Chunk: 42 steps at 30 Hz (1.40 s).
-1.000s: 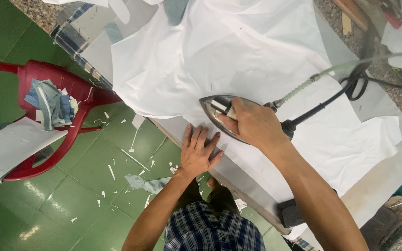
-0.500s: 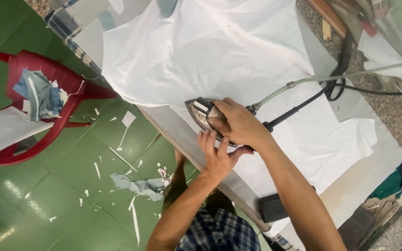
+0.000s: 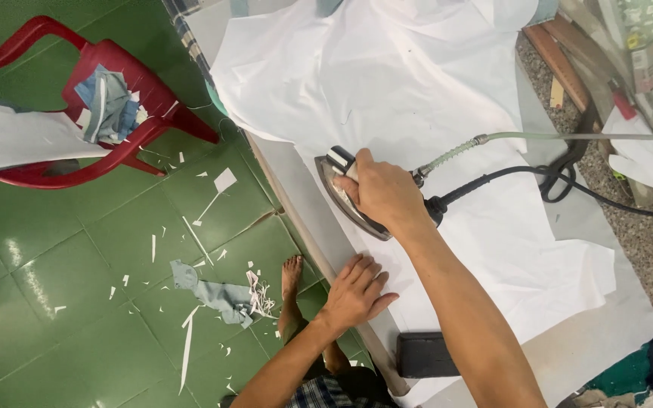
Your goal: The person irons a large white fabric laid on a table using a steam iron. They repeatedly smooth the fabric with their hands and move the iron back and forth across the surface, occasionally using a black rectangular object to press down on the fabric while ironing.
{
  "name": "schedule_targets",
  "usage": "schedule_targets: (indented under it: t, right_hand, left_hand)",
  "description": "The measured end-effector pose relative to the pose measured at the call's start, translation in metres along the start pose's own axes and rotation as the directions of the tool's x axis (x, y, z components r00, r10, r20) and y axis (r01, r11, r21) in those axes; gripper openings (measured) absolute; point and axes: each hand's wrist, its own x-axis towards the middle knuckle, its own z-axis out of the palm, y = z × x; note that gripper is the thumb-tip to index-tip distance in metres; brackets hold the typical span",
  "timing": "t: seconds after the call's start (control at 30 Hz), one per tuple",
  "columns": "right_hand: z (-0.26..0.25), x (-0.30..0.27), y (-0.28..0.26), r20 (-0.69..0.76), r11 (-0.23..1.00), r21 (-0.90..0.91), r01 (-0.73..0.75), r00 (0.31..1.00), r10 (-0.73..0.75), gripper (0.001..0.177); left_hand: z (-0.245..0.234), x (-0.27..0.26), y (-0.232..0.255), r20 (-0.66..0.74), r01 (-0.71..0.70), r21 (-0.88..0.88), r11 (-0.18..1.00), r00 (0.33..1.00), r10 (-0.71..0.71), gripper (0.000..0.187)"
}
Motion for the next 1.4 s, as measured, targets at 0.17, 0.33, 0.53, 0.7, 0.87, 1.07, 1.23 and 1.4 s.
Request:
schedule_targets:
  t: [0.17,0.33,0.53,0.7,0.87,1.07,1.23,1.4]
  right_hand:
    - [0.003,-0.006,-0.004,-0.001,0.997,-0.071,0.025,1.0,-0.025,0.046]
    - [0.008,-0.001,-0.007,-0.097,0.987,-0.162,0.022,0.994,-0.039,0.046]
    - [0.007,-0.001,-0.009,-0.174,0.989,-0.149,0.022,0.984,-0.048,0.047]
    - [0.002,-0.003,-0.01,-0.139,0.998,-0.061,0.006,0.99,-0.015,0.046]
    - [0.016,0.005,-0.003,-0.124,0.997,-0.071,-0.006,0.992,-0.003,0.048]
    - [0.032,0.008,0.007,-0.205,0.996,-0.072,0.045,0.977,-0.059,0.048]
    - [0.031,0.008,0.009,-0.222,0.997,-0.032,0.067,0.972,-0.072,0.049]
    - [0.023,0.008,0.008,-0.135,0.998,0.01,0.059,0.989,-0.057,0.05]
  left_hand:
    - [-0.003,0.0,-0.001,-0.017,-0.033,-0.022,0.999,0.999,0.033,0.037]
    - [-0.006,0.005,-0.001,-0.017,-0.044,-0.009,0.999,0.999,0.044,0.036]
    - [-0.005,0.004,-0.001,-0.028,-0.048,0.006,0.999,0.998,0.048,0.035]
    - [-0.004,0.002,-0.002,-0.035,-0.059,0.04,0.997,0.998,0.06,0.03]
    - [-0.008,0.008,0.052,0.114,-0.04,-0.01,0.999,0.993,0.041,0.039]
    - [0.003,0.006,0.129,0.524,-0.164,-0.072,0.984,0.833,0.177,0.103]
    - [0.042,-0.002,0.118,0.546,-0.227,-0.08,0.97,0.804,0.234,0.087]
    - [0.018,0.038,0.077,0.481,-0.288,-0.042,0.957,0.834,0.272,0.052]
